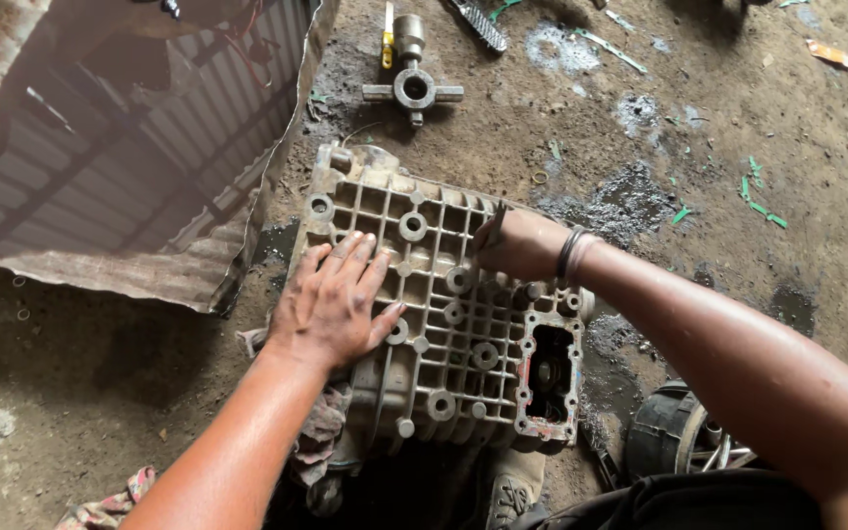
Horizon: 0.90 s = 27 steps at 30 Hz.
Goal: The person uses a metal tool to scrape and clean the internal cavities of a disassembled engine block. They wipe the surface with a cloth and continue scraping various sections. Another person briefly enters the frame to place a gear assembly into a tray of liquid.
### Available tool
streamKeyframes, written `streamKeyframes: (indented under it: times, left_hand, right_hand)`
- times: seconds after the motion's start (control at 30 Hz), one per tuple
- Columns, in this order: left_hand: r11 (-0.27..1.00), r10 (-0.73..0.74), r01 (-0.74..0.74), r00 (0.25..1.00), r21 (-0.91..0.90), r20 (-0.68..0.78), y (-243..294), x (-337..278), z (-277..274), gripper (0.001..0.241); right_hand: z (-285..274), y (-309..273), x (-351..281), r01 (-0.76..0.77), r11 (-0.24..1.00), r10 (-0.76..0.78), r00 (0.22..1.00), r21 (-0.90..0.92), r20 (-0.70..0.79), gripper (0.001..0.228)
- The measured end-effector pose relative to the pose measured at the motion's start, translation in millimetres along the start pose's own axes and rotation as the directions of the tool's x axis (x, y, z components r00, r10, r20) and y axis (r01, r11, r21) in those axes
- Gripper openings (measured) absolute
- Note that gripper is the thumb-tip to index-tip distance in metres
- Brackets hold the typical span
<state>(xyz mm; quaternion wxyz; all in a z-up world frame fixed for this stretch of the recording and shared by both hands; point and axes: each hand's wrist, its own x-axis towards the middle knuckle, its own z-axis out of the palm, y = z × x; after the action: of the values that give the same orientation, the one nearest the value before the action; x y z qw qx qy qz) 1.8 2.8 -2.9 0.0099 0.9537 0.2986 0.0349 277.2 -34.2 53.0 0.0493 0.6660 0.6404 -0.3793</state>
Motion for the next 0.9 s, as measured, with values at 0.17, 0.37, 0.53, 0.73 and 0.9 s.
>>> streamKeyframes:
  times: [0.17,0.37,0.53,0.73,0.9]
  left_hand:
    - [0.999,0.010,-0.011,0.999,0.033,0.043,2,-1,2,0.075]
    - [1.000,-0.002,0.002,1.000,-0.026,-0.001,0,0,-6,0.073]
    - [0.998,0.003,-0.005,0.999,-0.055,-0.034,1,-1,-7,0.073]
    - [0.998,0.017,-0.021,0.998,-0.061,-0.068,2,0,-9,0.073]
    - [0.998,0.019,-0.025,0.994,-0.058,-0.104,2,-2,-8,0.071]
  right_hand:
    - [15,4,3,-0.039,0.935,0.025,0.999,-0.353,-0.043,0.037]
    - [4,2,-2,-0.035,0.984,0.017,0.994,-0.174,-0.104,0.031]
    - [4,1,12,-0.172,0.962,0.166,0.985,-0.212,-0.045,0.031]
    - [12,29,26,-0.293,0.903,0.247,0.952,0.313,0.180,0.027]
    - [27,37,43,0.171,0.842,-0.114,0.984,-0.511,0.140,0.036]
